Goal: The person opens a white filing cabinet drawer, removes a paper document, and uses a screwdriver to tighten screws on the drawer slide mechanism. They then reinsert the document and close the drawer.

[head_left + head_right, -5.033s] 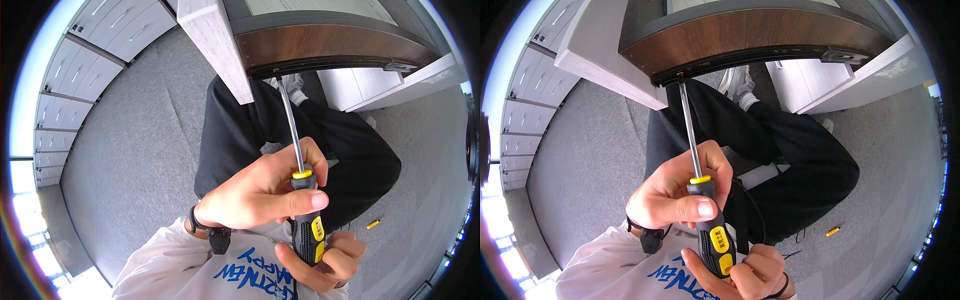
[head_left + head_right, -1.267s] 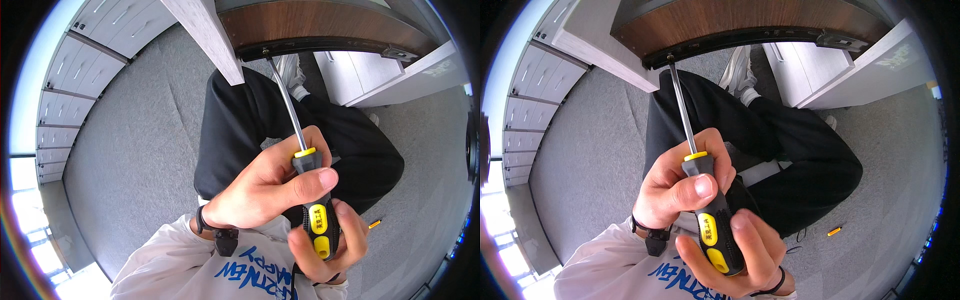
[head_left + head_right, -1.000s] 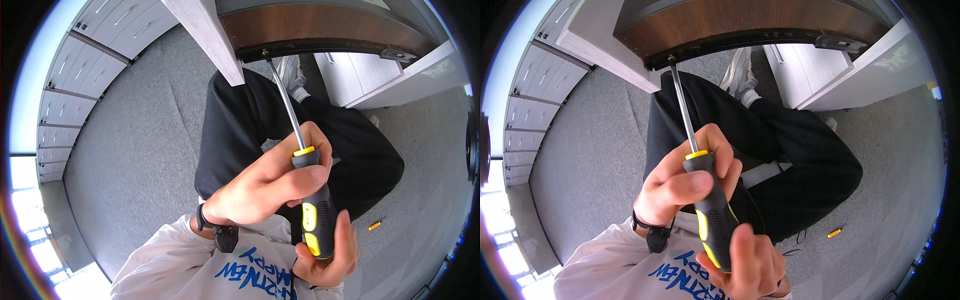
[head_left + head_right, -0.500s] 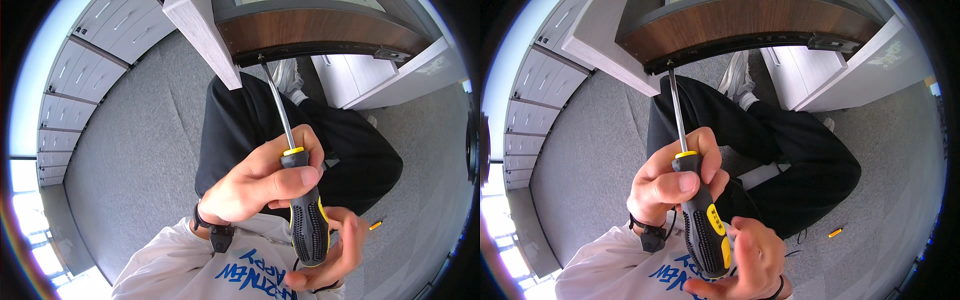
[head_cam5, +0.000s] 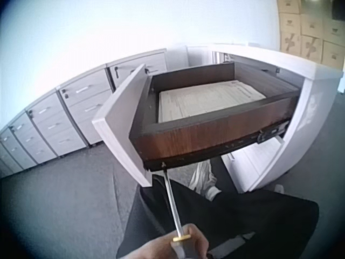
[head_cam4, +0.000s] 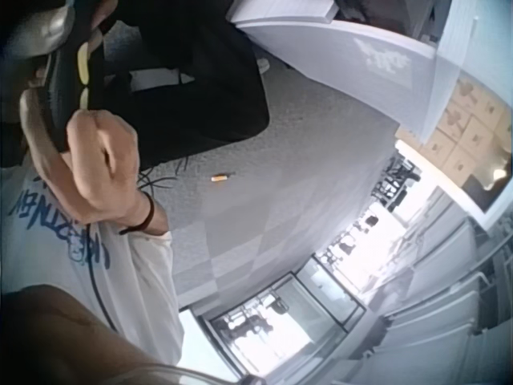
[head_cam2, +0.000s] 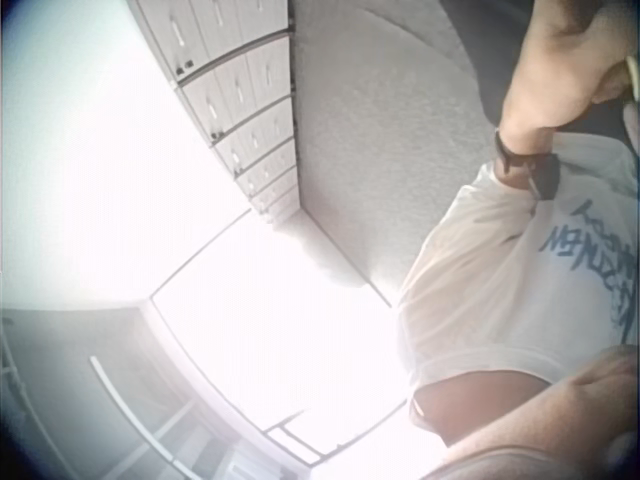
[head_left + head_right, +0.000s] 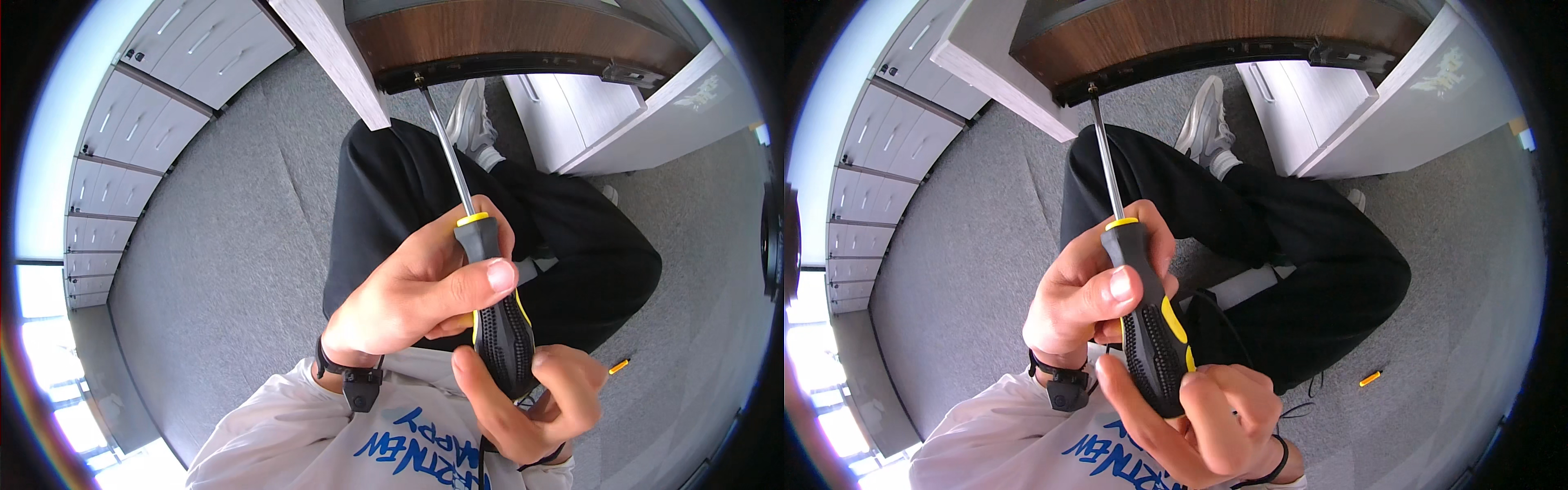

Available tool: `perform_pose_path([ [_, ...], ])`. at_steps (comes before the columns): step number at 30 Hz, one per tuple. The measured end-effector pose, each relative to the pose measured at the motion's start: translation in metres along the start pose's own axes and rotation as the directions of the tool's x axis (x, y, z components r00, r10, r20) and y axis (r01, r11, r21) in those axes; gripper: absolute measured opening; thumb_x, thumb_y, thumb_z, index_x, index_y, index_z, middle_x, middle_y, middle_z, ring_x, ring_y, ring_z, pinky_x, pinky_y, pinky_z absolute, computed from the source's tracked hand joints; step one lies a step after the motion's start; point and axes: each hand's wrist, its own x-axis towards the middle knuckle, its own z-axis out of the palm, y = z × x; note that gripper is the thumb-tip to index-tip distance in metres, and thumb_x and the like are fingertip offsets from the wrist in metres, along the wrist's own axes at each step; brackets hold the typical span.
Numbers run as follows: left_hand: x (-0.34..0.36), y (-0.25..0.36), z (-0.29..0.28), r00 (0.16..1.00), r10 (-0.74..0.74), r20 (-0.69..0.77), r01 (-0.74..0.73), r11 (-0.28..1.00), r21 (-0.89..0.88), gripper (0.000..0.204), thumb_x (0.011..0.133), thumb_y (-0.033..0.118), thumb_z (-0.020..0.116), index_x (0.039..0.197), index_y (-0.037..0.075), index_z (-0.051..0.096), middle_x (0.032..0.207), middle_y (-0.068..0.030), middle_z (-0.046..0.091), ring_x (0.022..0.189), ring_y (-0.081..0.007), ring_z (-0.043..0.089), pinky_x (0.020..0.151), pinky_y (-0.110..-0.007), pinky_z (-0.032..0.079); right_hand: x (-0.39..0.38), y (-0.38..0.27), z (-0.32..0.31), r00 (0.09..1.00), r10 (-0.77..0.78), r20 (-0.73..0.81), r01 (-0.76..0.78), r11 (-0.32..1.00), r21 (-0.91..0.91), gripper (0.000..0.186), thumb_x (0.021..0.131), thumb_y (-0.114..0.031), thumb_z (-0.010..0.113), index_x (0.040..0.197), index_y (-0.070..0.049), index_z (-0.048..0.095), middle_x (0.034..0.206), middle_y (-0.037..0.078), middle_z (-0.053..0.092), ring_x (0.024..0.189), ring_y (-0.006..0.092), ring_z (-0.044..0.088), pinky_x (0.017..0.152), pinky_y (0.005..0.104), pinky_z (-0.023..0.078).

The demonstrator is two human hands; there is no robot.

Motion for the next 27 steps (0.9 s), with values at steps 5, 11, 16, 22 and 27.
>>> perform_pose_path([
  [5, 0.002, 0.000, -0.007, 0.983, 0.032, 0.183, -0.024, 0.999, -0.043, 0.033, 0.099, 0.033, 0.064, 0.105, 0.006, 0.045, 0.069, 0.0034, 0.046, 0.050, -0.0025, 0.039, 0.044, -0.020, 0.028, 0.000, -0.002, 0.006, 0.962, 0.271, -0.005, -0.252, 0.902, 0.351, 0.078, 0.091, -0.060, 0.062, 0.140, -0.003, 0.042, 0.113, 0.017, 0.054, 0.082, 0.0255, 0.059, 0.068, 0.0318, 0.050],
  [11, 0.009, -0.007, -0.010, 0.974, 0.092, 0.208, -0.092, 0.996, -0.009, 0.050, 0.093, 0.046, 0.067, 0.112, 0.006, 0.045, 0.084, -0.0008, 0.054, 0.062, -0.0044, 0.048, 0.053, -0.018, 0.038, 0.007, -0.008, -0.003, 0.996, 0.092, -0.010, -0.092, 0.996, 0.021, 0.039, 0.094, -0.030, 0.068, 0.130, -0.018, 0.060, 0.114, 0.017, 0.052, 0.086, 0.0268, 0.059, 0.064, 0.0312, 0.049],
  [16, 0.003, -0.001, -0.012, 0.981, 0.067, 0.183, -0.076, 0.996, 0.041, 0.044, 0.093, 0.041, 0.069, 0.108, 0.006, 0.048, 0.079, 0.0014, 0.053, 0.059, -0.0033, 0.047, 0.050, -0.017, 0.036, 0.005, -0.004, 0.004, 1.000, 0.011, -0.027, -0.013, 0.999, -0.051, 0.043, 0.088, -0.033, 0.076, 0.128, -0.025, 0.062, 0.118, 0.015, 0.048, 0.100, 0.0268, 0.054, 0.068, 0.0298, 0.049],
  [22, 0.003, 0.001, -0.012, 0.985, 0.022, 0.168, -0.018, 1.000, -0.026, 0.037, 0.094, 0.035, 0.070, 0.103, 0.008, 0.046, 0.076, 0.0029, 0.051, 0.054, -0.0021, 0.043, 0.047, -0.017, 0.031, 0.000, 0.002, 0.018, 0.975, 0.220, -0.002, -0.200, 0.890, 0.409, 0.098, 0.082, -0.071, 0.064, 0.143, 0.001, 0.035, 0.115, 0.020, 0.053, 0.086, 0.0252, 0.063, 0.065, 0.0314, 0.053],
  [27, 0.010, -0.009, -0.019, 0.967, 0.094, 0.235, -0.085, 0.995, -0.047, 0.039, 0.094, 0.036, 0.066, 0.110, 0.007, 0.046, 0.089, -0.0024, 0.056, 0.062, -0.0041, 0.047, 0.053, -0.018, 0.037, 0.003, -0.002, 0.008, 0.979, 0.187, 0.075, -0.202, 0.907, 0.371, 0.061, 0.096, -0.045, 0.061, 0.140, -0.003, 0.048, 0.111, 0.018, 0.055, 0.074, 0.0269, 0.060, 0.058, 0.0323, 0.049],
])
